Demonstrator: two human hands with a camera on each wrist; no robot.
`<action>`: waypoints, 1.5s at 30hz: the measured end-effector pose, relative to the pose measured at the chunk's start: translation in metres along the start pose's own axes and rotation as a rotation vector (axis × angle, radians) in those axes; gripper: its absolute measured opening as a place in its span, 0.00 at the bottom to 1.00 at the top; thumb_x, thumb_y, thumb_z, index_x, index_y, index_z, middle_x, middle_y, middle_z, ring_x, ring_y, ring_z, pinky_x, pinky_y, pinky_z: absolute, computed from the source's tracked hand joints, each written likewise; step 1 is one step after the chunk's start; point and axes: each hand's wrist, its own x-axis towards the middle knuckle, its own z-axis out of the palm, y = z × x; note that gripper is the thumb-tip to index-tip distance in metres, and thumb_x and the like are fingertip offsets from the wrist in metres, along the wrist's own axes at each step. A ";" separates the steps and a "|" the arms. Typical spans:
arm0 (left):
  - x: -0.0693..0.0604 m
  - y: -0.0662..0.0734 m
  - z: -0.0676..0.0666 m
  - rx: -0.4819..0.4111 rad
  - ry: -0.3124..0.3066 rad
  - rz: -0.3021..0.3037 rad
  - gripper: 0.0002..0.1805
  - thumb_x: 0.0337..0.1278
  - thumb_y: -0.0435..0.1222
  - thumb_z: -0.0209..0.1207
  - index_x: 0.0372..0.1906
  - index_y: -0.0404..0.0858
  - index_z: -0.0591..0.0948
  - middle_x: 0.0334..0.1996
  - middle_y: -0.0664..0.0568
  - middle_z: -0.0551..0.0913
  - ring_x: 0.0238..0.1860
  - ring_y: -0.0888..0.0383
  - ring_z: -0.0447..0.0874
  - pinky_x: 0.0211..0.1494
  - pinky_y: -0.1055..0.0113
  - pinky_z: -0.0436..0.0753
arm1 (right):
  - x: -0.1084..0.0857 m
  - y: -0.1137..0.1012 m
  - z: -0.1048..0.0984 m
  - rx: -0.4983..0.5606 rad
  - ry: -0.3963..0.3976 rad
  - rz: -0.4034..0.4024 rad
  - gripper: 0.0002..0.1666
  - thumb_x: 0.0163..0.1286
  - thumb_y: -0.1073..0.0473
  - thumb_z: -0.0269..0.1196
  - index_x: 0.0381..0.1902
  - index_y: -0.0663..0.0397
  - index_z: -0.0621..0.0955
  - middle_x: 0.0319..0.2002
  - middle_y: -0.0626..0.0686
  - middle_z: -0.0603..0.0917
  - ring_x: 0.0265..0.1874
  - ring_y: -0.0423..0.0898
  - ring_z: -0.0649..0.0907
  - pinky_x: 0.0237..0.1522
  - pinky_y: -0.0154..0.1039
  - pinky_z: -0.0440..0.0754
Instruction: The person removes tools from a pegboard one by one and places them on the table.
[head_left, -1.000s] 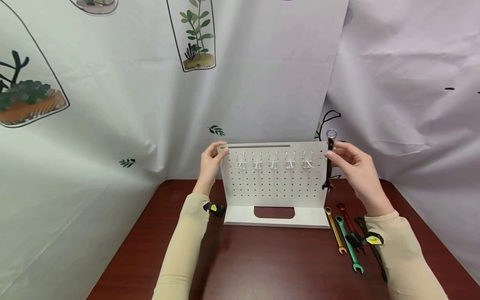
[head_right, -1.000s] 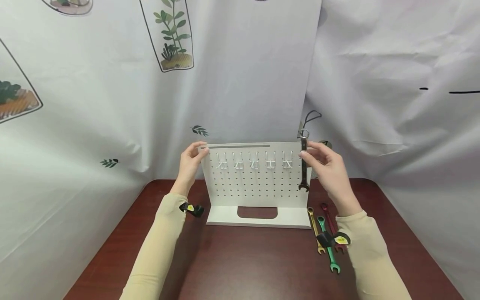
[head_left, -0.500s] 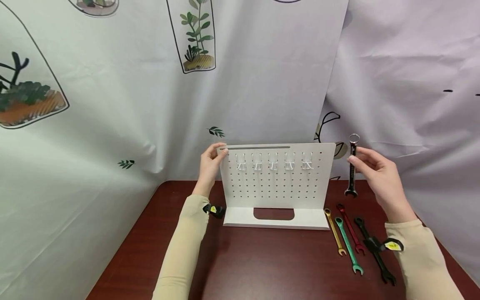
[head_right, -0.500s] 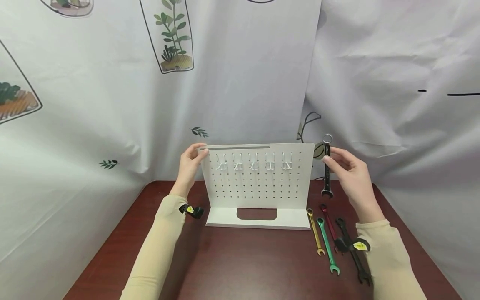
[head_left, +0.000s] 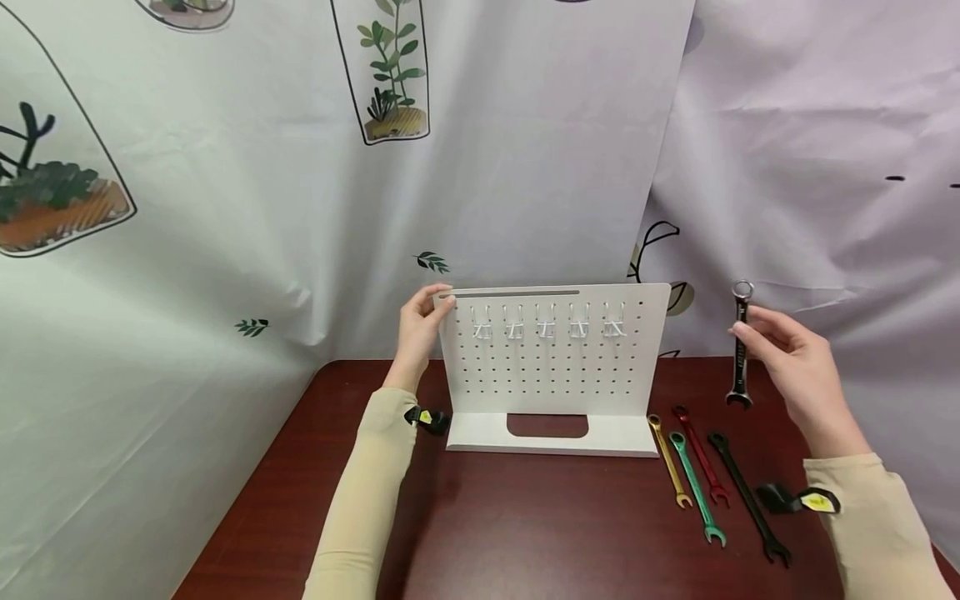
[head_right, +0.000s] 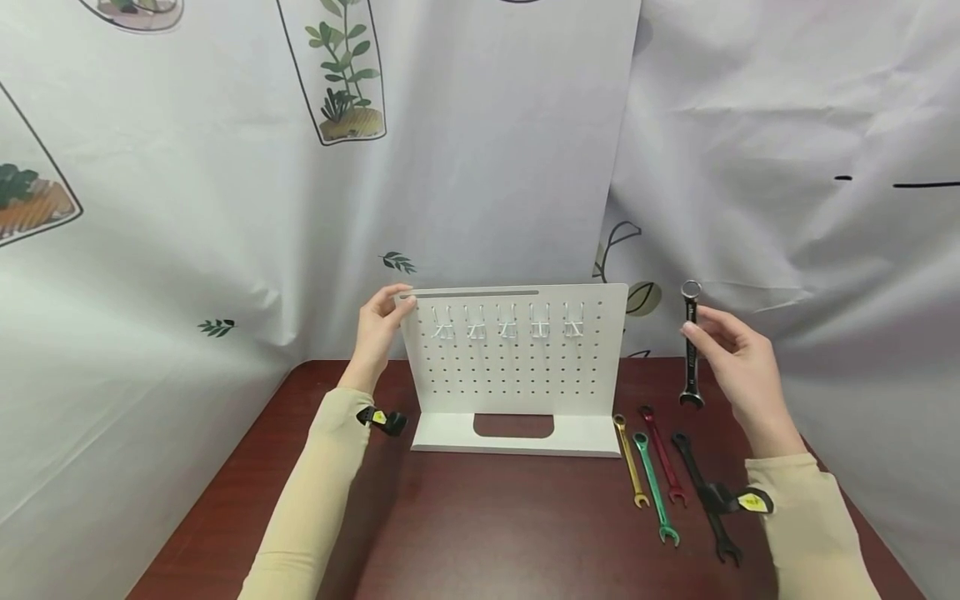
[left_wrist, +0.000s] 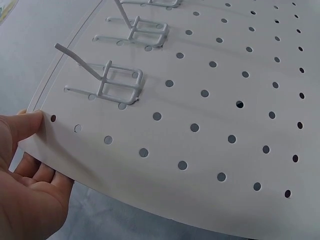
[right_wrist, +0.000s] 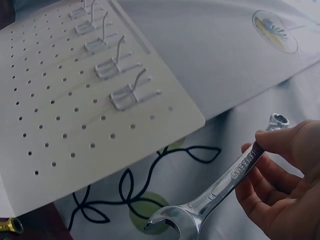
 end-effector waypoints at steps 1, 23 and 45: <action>0.002 -0.004 -0.001 -0.006 0.002 0.002 0.17 0.66 0.39 0.66 0.56 0.38 0.84 0.28 0.55 0.74 0.30 0.59 0.66 0.36 0.66 0.65 | -0.001 0.002 -0.002 -0.010 0.000 0.009 0.20 0.73 0.58 0.65 0.61 0.39 0.81 0.36 0.31 0.83 0.31 0.30 0.82 0.38 0.21 0.75; 0.001 -0.008 0.001 -0.001 0.029 0.025 0.16 0.65 0.39 0.67 0.54 0.38 0.85 0.25 0.55 0.70 0.28 0.60 0.64 0.33 0.67 0.65 | -0.018 0.046 -0.030 -0.174 -0.072 0.115 0.27 0.74 0.52 0.64 0.69 0.46 0.76 0.36 0.26 0.79 0.36 0.26 0.78 0.35 0.21 0.74; 0.001 -0.004 -0.002 0.013 0.007 -0.006 0.17 0.66 0.38 0.66 0.57 0.38 0.84 0.27 0.54 0.70 0.30 0.59 0.64 0.35 0.66 0.65 | -0.028 0.089 -0.033 -0.212 -0.140 0.217 0.22 0.75 0.48 0.63 0.62 0.49 0.79 0.34 0.28 0.80 0.33 0.27 0.79 0.34 0.27 0.78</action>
